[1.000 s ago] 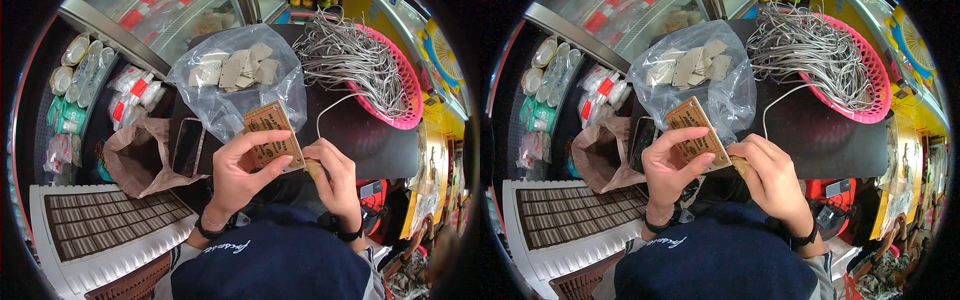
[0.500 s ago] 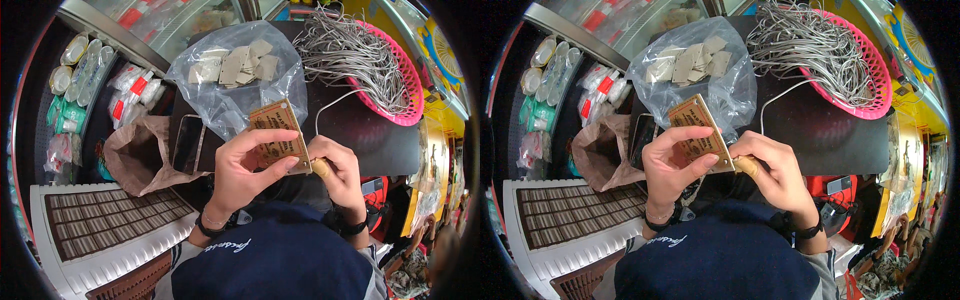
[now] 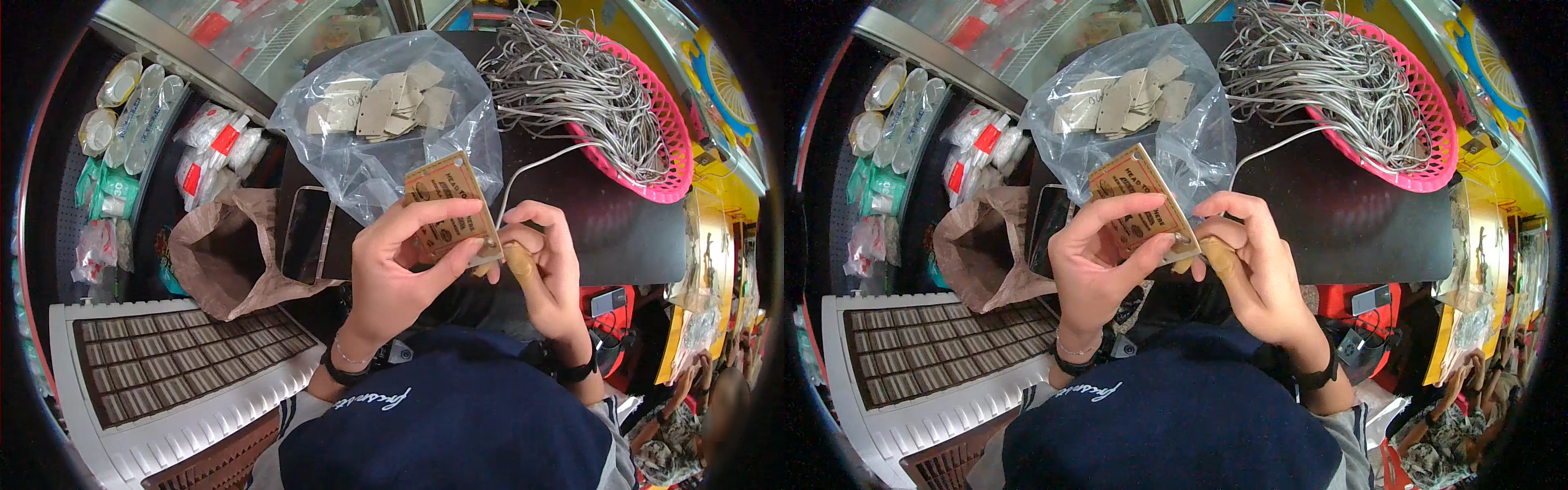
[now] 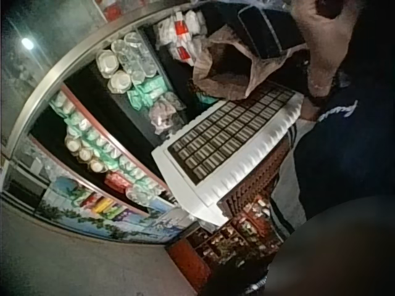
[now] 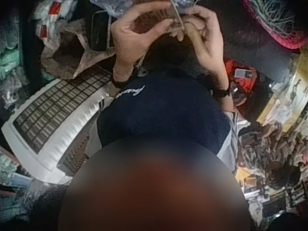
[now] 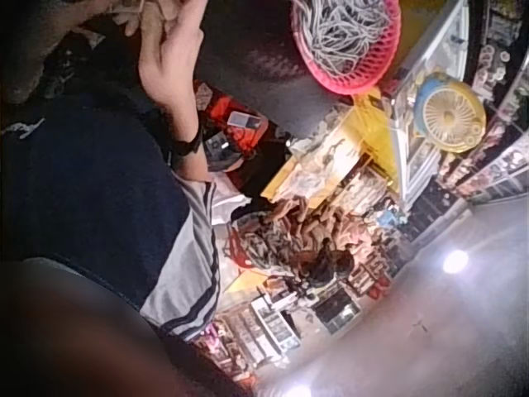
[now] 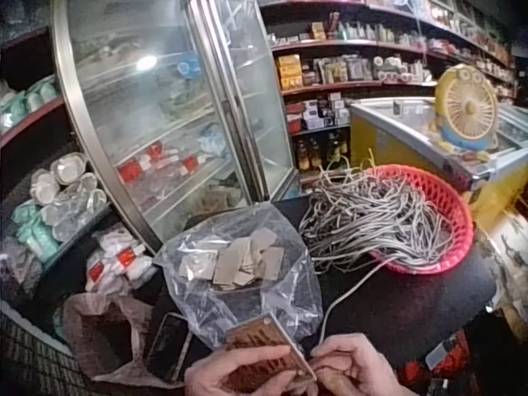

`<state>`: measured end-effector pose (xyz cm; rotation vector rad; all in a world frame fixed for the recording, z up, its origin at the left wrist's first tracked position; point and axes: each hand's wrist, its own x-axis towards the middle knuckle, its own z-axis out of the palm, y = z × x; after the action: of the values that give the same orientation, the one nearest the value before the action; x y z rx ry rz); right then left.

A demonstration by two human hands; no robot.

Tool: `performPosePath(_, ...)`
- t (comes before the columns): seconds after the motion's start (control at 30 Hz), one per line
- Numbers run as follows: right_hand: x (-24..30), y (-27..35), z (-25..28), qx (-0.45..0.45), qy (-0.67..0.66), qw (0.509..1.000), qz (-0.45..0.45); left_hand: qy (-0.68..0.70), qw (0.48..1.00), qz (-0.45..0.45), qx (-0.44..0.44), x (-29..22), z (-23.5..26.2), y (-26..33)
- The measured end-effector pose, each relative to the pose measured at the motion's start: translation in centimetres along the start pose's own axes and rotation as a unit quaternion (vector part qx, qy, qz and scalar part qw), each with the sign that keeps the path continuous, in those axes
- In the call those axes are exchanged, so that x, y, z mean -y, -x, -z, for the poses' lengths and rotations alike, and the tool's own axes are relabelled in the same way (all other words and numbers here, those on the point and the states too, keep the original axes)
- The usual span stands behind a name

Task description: Attaching labels to shoe components using string.

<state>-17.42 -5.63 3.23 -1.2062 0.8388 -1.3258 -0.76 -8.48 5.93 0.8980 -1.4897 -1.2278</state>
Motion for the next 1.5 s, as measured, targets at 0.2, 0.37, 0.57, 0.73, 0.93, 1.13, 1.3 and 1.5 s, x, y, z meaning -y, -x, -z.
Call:
performPosePath(0.2,0.0,-0.4,0.4,-0.002,0.223,0.972,0.078,-0.046,0.999,-0.014,-0.003,0.3,-0.2,0.0)
performPosePath(0.37,0.8,-1.7,0.5,-0.044,0.352,0.906,0.232,-0.126,0.991,-0.038,-0.025,1.1,0.2,0.3)
performPosePath(0.57,2.5,-0.8,1.5,0.211,0.047,0.974,0.068,-0.036,0.985,-0.091,-0.141,1.1,3.0,-0.4)
performPosePath(0.73,2.5,-0.6,3.1,0.411,-0.118,0.904,-0.001,-0.035,0.967,-0.139,-0.211,1.5,3.8,-0.7)
performPosePath(0.93,2.4,-0.8,4.4,0.605,-0.252,0.755,0.021,-0.048,0.952,-0.16,-0.257,1.7,5.3,-1.0)
performPosePath(1.13,1.8,-0.5,5.5,0.632,-0.292,0.715,0.068,-0.061,0.936,-0.17,-0.302,0.9,6.8,-0.7)
performPosePath(1.3,3.4,-0.6,5.4,0.469,-0.219,0.854,0.06,-0.077,0.944,-0.165,-0.274,-0.6,5.5,0.2)
performPosePath(1.5,3.9,-1.5,0.3,0.069,0.316,0.934,0.153,-0.153,0.962,-0.138,-0.178,-1.4,1.4,1.8)
